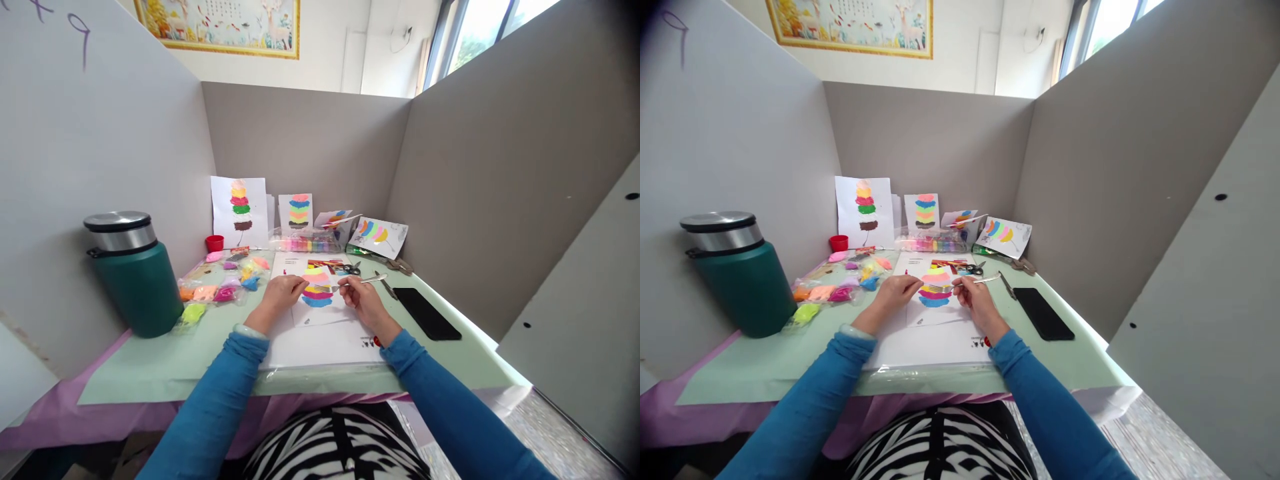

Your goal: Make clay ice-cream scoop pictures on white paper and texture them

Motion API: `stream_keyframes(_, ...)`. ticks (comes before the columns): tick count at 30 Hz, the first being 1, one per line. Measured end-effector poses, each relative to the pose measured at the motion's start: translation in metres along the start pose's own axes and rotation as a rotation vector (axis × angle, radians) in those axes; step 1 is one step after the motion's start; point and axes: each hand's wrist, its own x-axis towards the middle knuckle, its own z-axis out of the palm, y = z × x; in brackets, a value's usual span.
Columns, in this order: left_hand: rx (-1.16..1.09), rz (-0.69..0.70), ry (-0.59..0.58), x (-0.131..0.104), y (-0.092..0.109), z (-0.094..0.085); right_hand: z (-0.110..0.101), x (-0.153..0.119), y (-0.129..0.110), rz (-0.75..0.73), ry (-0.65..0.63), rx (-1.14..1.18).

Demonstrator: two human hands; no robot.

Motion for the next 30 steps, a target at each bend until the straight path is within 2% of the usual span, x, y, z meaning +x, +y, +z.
stream_keyframes(11,-0.004,-0.008,0.018,0.000,-0.002,0.001,-0.005,0.005,0.006,0.012,0.010,0.015)
stream_keyframes(17,-0.223,0.033,0.012,-0.001,0.002,0.003,-0.002,0.003,0.004,-0.007,-0.044,0.010)
stream_keyframes(19,-0.310,0.022,-0.008,-0.002,0.005,0.003,0.000,0.002,0.004,-0.006,-0.084,-0.014)
stream_keyframes(25,-0.487,0.009,-0.168,0.000,0.015,0.002,0.005,-0.002,0.006,-0.024,-0.148,-0.073)
stream_keyframes(28,-0.509,-0.021,-0.174,0.001,0.014,0.003,0.007,-0.003,0.006,-0.044,-0.165,-0.126)
stream_keyframes(30,-0.445,-0.036,-0.128,0.002,0.010,0.003,0.007,-0.003,0.006,-0.034,-0.121,-0.141)
